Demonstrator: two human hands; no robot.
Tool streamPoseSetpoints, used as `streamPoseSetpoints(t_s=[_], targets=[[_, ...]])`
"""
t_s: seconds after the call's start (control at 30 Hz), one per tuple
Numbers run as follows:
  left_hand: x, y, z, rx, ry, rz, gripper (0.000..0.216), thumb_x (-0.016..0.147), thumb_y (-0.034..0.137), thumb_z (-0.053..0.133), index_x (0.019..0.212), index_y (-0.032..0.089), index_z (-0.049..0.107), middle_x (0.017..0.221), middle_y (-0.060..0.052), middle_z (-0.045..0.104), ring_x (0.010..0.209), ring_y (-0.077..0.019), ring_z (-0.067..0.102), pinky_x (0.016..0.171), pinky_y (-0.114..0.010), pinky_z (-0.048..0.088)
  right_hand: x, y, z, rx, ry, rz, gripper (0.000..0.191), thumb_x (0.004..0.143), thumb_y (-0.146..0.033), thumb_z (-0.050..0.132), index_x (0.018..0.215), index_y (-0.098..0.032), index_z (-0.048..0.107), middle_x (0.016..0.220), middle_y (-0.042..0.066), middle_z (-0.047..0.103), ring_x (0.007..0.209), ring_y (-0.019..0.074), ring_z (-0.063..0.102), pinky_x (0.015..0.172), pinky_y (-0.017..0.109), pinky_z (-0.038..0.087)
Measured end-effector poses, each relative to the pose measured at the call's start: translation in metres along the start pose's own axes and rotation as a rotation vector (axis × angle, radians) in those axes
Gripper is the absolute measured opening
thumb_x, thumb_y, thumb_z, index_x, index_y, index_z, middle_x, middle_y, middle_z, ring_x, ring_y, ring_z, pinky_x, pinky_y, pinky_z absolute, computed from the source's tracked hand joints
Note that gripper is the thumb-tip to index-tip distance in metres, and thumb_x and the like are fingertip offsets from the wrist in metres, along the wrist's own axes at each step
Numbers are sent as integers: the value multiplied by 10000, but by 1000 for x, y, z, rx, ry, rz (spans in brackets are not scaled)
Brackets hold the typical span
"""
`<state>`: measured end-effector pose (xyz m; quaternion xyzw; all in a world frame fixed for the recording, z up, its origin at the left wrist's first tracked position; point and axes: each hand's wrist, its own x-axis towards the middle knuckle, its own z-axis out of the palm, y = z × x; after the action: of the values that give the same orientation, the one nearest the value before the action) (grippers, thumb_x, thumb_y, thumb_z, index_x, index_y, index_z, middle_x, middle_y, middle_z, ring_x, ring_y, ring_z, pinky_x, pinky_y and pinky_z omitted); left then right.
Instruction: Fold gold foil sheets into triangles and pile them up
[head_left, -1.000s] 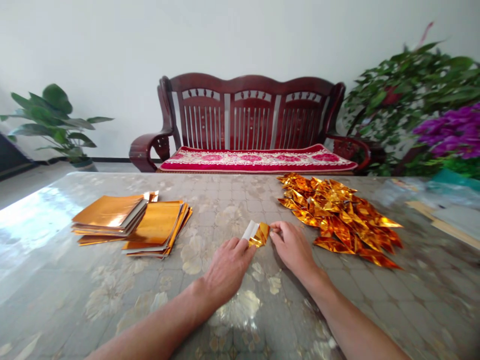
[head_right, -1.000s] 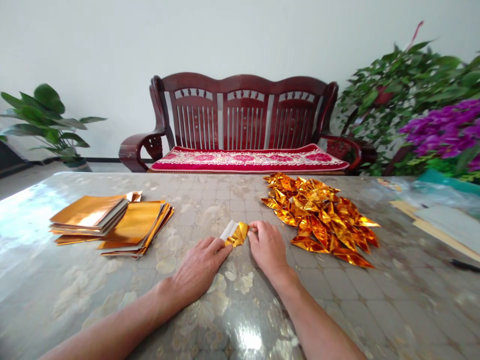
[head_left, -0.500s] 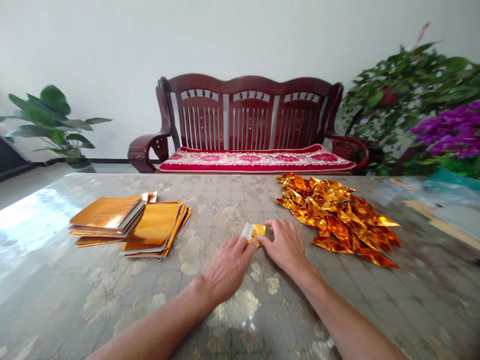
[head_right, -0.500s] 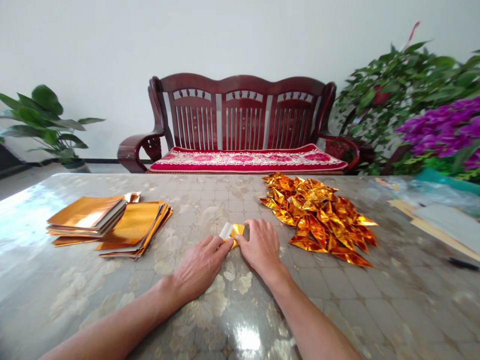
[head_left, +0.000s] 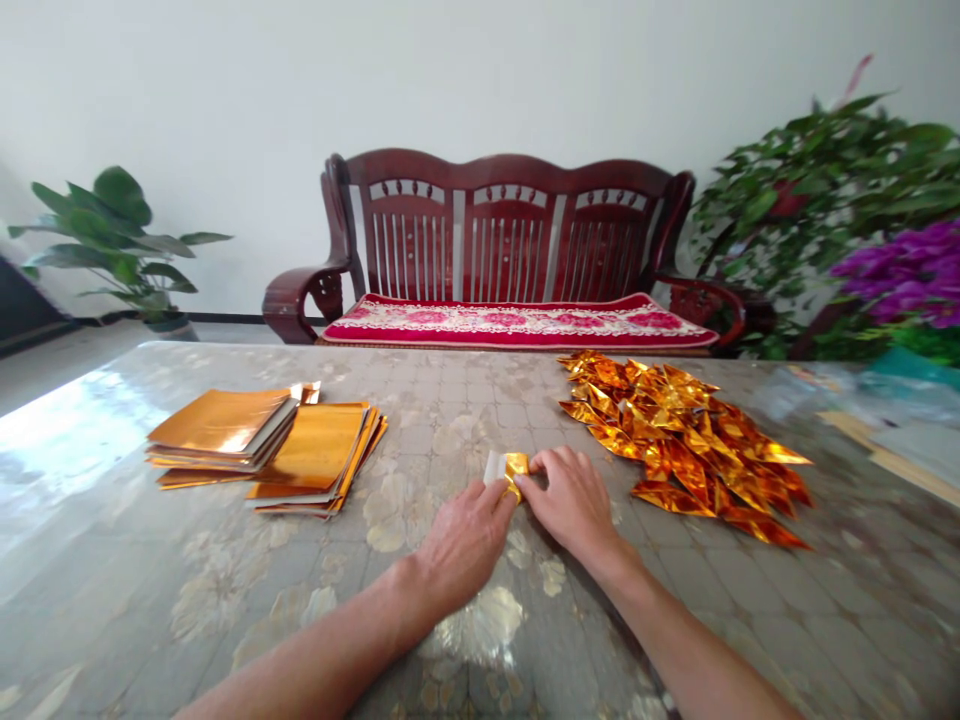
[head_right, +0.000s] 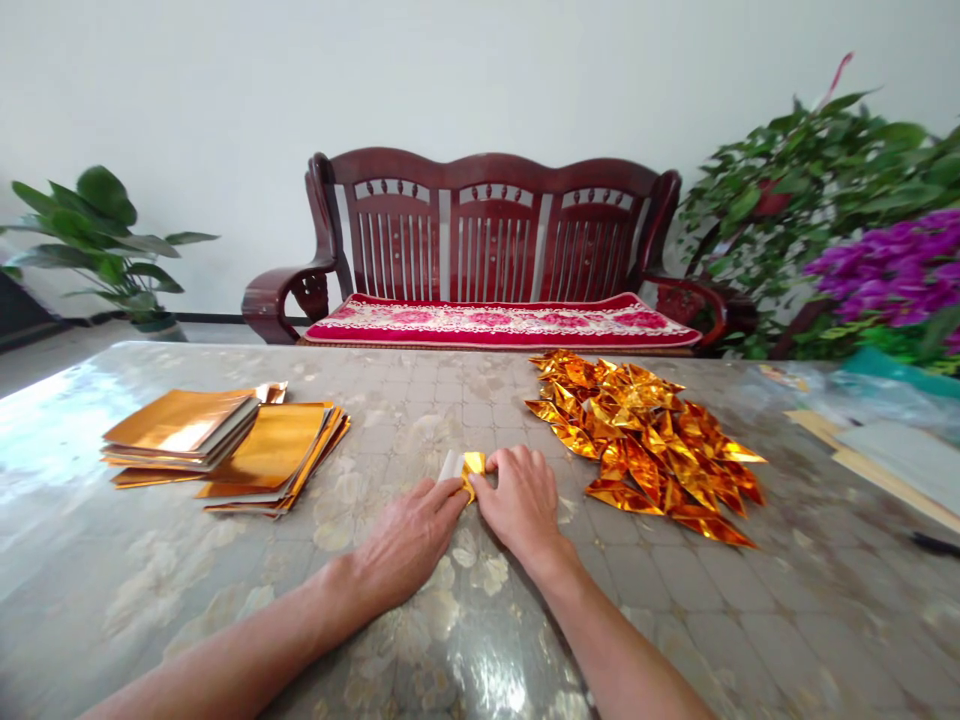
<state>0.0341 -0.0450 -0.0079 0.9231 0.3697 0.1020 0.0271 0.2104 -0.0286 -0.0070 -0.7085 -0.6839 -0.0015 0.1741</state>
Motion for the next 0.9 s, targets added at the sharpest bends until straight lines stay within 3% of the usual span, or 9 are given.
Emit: streamPoseSetpoints(t_s=[0.33, 0.73, 0.9], targets=[[0, 1, -1, 3, -1, -8, 357, 920, 80, 471, 1267, 148, 526, 1211, -96, 600, 1005, -249, 554, 908, -375, 517, -1, -4, 5, 213, 19, -76, 59, 859, -240, 651, 912, -255, 675, 832, -8, 700, 842, 210, 567, 728, 302, 366], [-1, 1, 2, 26, 37, -46, 365, 903, 71, 466, 1250, 168, 525, 1216, -96, 589, 979, -251, 562, 865, -381, 522, -3, 0, 8, 153, 45, -274, 152, 923, -224, 610, 924, -268, 755, 860, 30, 682, 893, 217, 569, 787, 320, 399], [0, -1, 1, 43, 48, -44, 371, 898, 61, 485, 1251, 173, 509, 1291, -103, 544, 956, -231, 570, 831, -361, 524, -4, 1, 7, 157, 37, -343, 245, 894, -112, 561, 937, -250, 759, 844, 38, 656, 883, 206, 553, 795, 308, 412]])
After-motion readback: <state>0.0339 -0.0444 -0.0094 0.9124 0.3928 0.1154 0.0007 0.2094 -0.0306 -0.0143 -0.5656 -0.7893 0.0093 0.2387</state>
